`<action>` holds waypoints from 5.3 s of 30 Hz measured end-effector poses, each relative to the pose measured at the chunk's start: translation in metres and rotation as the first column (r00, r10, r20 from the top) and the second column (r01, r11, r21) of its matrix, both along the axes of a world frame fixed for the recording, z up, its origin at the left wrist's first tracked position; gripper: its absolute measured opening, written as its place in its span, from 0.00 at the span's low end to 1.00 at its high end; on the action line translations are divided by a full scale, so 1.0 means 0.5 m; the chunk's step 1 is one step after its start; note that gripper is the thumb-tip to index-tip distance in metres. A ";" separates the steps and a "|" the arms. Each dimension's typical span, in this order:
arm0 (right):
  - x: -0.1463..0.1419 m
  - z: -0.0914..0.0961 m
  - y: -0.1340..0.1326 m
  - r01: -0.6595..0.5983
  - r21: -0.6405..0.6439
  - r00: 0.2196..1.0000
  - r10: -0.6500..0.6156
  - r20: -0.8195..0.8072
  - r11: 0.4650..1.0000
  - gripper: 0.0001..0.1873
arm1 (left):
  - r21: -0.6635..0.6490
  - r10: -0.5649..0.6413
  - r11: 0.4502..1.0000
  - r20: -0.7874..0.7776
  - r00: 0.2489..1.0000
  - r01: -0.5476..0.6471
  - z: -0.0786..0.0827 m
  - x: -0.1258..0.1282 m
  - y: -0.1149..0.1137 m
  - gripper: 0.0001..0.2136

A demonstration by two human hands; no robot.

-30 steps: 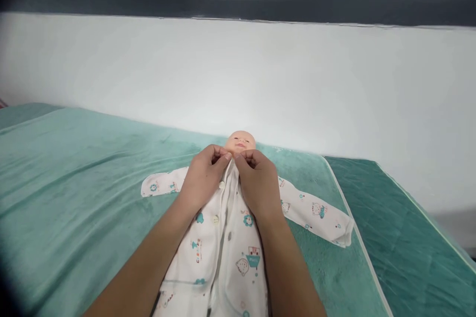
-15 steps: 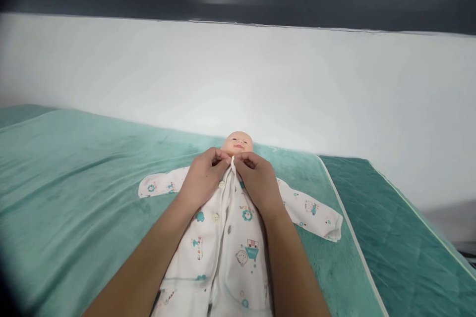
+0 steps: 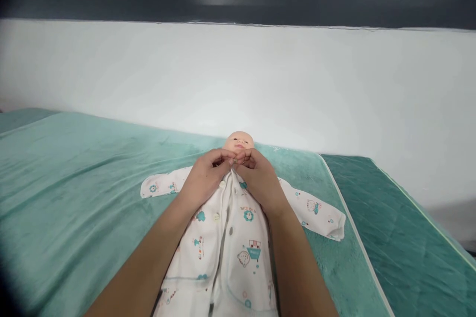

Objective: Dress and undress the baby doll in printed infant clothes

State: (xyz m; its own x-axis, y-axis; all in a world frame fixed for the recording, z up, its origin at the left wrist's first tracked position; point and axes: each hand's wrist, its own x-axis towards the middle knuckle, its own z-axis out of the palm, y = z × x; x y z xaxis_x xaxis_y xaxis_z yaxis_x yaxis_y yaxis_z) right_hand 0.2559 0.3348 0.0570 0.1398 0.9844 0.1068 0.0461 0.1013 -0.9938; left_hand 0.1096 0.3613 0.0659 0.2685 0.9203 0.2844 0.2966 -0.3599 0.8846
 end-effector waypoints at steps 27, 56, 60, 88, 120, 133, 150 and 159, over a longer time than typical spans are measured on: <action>-0.044 -0.023 -0.181 0.272 0.298 0.827 -0.381 0.414 0.915 0.11 | 0.194 -0.077 0.977 -0.054 0.996 0.087 -0.028 -0.066 -0.107 0.04; -0.051 0.010 -0.180 0.197 -0.028 0.979 -0.195 0.062 0.980 0.16 | 0.150 -0.113 0.982 -0.020 0.993 0.114 -0.016 -0.046 -0.127 0.05; -0.049 0.013 -0.178 0.150 -0.025 0.981 -0.145 0.128 0.988 0.16 | 0.070 -0.112 0.991 -0.005 0.994 0.112 -0.012 -0.047 -0.126 0.06; -0.064 0.044 -0.233 0.126 0.049 0.599 -0.115 0.793 0.991 0.11 | -0.065 -0.226 0.972 0.026 0.974 0.227 0.012 -0.098 -0.137 0.08; -0.026 0.024 -0.224 -0.212 -0.127 0.966 0.188 -0.179 0.969 0.11 | -0.027 -0.461 0.887 -0.029 0.887 0.460 0.034 -0.105 -0.155 0.04; -0.030 0.030 -0.223 -0.228 -0.126 0.971 0.217 -0.098 0.965 0.13 | -0.094 -0.480 0.872 0.028 0.877 0.480 0.030 -0.107 -0.150 0.06; -0.024 0.023 -0.215 -0.287 -0.119 0.946 0.262 -0.192 0.951 0.13 | -0.051 -0.494 0.869 -0.104 0.863 0.491 0.027 -0.106 -0.141 0.09; -0.025 0.022 -0.214 -0.277 -0.134 0.947 0.247 -0.206 0.951 0.12 | 0.016 -0.461 0.877 -0.250 0.851 0.480 0.036 -0.104 -0.148 0.11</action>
